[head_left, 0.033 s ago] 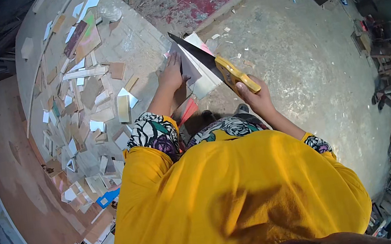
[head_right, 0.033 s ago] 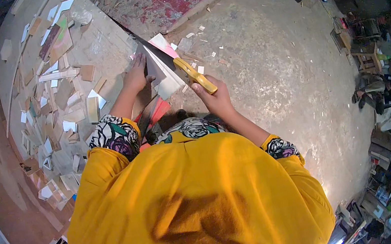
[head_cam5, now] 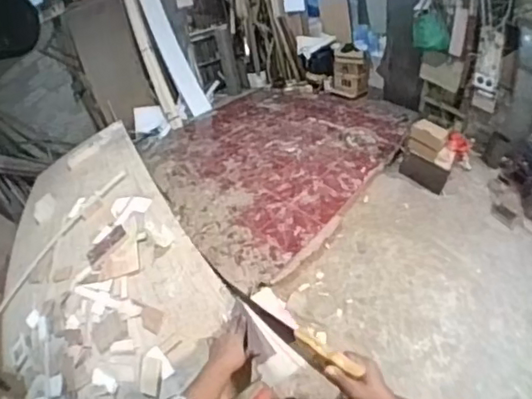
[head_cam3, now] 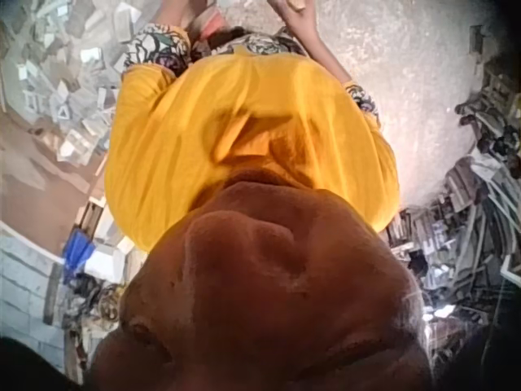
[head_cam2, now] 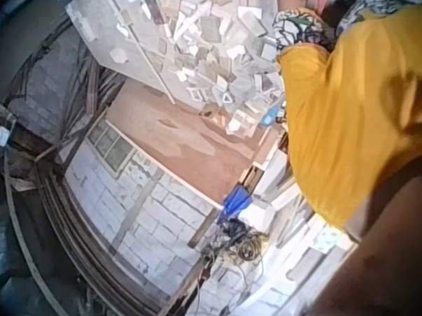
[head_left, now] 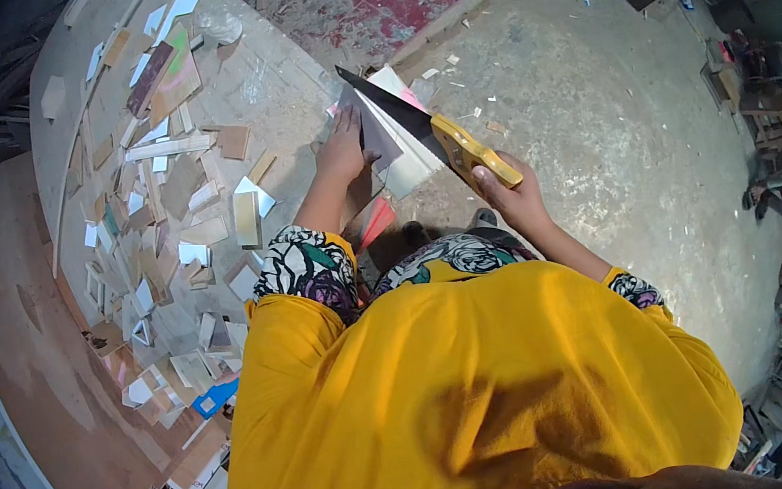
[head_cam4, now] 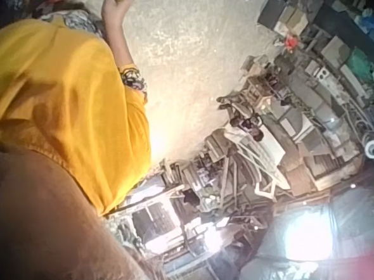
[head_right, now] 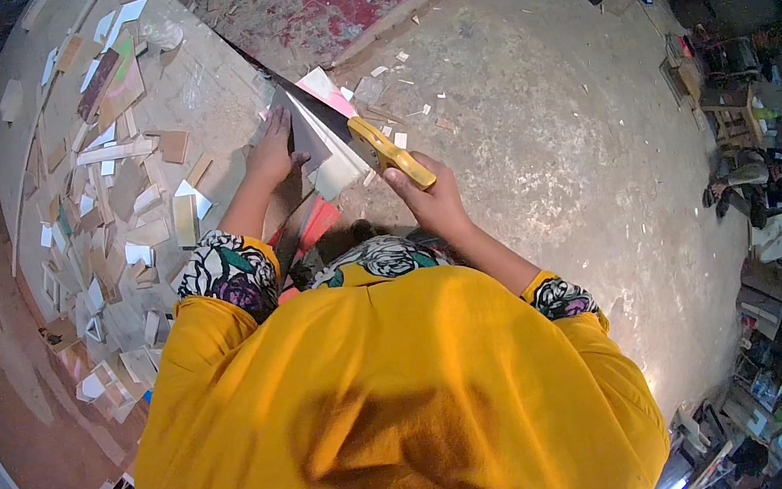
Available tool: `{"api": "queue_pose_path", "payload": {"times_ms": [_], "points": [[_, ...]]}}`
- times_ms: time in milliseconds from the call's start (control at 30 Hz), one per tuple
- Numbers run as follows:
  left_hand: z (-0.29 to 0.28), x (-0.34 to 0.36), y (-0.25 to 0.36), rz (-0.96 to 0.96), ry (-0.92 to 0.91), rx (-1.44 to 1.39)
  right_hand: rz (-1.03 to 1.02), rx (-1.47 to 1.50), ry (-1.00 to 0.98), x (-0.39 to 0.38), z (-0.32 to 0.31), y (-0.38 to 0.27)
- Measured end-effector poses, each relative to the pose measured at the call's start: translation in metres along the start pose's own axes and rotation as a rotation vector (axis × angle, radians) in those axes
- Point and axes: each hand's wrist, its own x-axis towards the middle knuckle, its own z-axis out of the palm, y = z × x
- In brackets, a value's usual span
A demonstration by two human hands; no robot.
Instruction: Sawing a small piece of wood with a hand saw in a workshop.
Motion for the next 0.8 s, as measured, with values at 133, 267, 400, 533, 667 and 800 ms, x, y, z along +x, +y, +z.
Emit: {"api": "queue_pose_path", "payload": {"times_ms": [133, 267, 400, 533, 667, 800], "points": [[0.004, 0.000, -0.003, 0.033, 0.027, 0.006, 0.149, 0.104, -0.025, -0.001, 0.001, -0.002], [0.007, -0.002, -0.004, 0.046, 0.009, 0.012, 0.191, 0.123, -0.064, 0.000, -0.003, -0.010], [0.008, -0.006, -0.005, 0.062, 0.024, 0.044, 0.146, -0.023, -0.093, 0.010, -0.002, -0.006], [-0.004, -0.006, 0.006, 0.039, -0.005, 0.154, -0.024, -0.149, -0.096, 0.023, 0.020, -0.010], [-0.010, -0.008, 0.011, 0.013, -0.041, 0.168, 0.019, -0.257, -0.110, 0.033, 0.029, -0.029], [-0.011, -0.002, 0.011, 0.003, -0.035, 0.127, 0.048, -0.266, -0.135, 0.038, 0.034, -0.036]]}}
